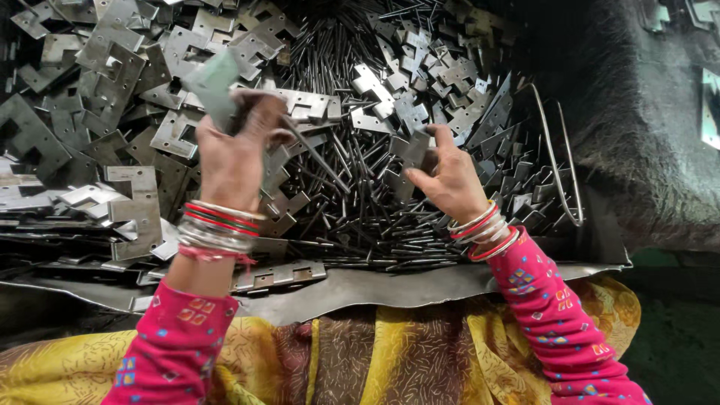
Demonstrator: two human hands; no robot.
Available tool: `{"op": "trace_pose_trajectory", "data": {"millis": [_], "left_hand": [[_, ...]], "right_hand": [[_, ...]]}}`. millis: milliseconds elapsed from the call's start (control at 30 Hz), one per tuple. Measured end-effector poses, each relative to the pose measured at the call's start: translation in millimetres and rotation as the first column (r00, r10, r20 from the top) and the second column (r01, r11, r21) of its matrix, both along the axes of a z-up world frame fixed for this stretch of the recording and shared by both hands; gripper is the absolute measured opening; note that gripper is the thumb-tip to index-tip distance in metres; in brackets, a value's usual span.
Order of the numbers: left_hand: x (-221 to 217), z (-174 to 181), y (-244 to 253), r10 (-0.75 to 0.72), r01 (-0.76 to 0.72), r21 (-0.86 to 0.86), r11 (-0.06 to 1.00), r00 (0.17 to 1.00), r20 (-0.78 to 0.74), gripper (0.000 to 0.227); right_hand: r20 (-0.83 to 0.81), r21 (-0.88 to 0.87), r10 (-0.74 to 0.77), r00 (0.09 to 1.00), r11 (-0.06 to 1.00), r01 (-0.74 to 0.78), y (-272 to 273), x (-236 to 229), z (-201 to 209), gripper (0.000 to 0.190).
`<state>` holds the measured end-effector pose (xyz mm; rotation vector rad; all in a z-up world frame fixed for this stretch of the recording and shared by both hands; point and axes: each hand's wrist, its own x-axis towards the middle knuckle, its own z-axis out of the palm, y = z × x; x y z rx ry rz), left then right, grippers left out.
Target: The person sits on the floor and repeatedly picks up metal hinge plates and pins from a large pile. They insert the pins into the plates to assemble the hinges and then place the completed units into a separate pile.
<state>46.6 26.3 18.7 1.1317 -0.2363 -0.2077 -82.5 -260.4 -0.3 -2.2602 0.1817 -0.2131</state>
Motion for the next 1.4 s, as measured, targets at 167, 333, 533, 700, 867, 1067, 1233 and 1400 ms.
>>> {"op": "trace_pose_trajectory", "data": {"millis": [167,333,533,700,867,1067,1233,1400], "left_hand": [[-22,-18,-8,-0.190,0.152,-0.120,0.981,0.883,-0.429,0.018],[-46,-57,-46,-0.404,0.280,-0.298,0.913,0.723,-0.561,0.023],[-81,-54,-60,-0.540,0.373,-0.402,0.836,0.689,-0.483,0.046],[-80,-52,-50,-0.482,0.328,-0.361,0.873,0.688,-0.542,0.043],[-85,-45,-58,-0.486,0.361,-0.338,0.869,0.753,-0.443,0.038],[-49,-21,-37,-0.426,0.439,0.527,0.728,0.892,-0.154,0.044],[-3,-28,39,-0.331,-0.541,0.790,-0.289,0.830,0.448,0.044],[11,-38,54,-0.265,-0.287,0.892,-0.348,0.943,0.200,0.023]], "right_hand": [[0.155,0.174,-0.092,0.984,0.983,0.065,10,1,12,0.039],[0.234,0.244,-0.073,0.969,0.970,0.014,29,-5,28,0.036],[0.117,0.066,0.013,0.993,0.998,-0.021,80,-13,40,0.032],[0.112,0.216,0.035,0.993,0.975,-0.058,78,-25,39,0.026],[-0.110,0.535,0.130,0.985,0.843,-0.051,68,-41,18,0.030],[-0.163,0.712,0.068,0.984,0.699,0.070,64,-50,-1,0.026],[-0.110,0.613,-0.005,0.994,0.787,0.072,62,-50,4,0.024],[-0.081,0.585,-0.119,0.990,0.798,0.144,57,-44,17,0.027]]}}
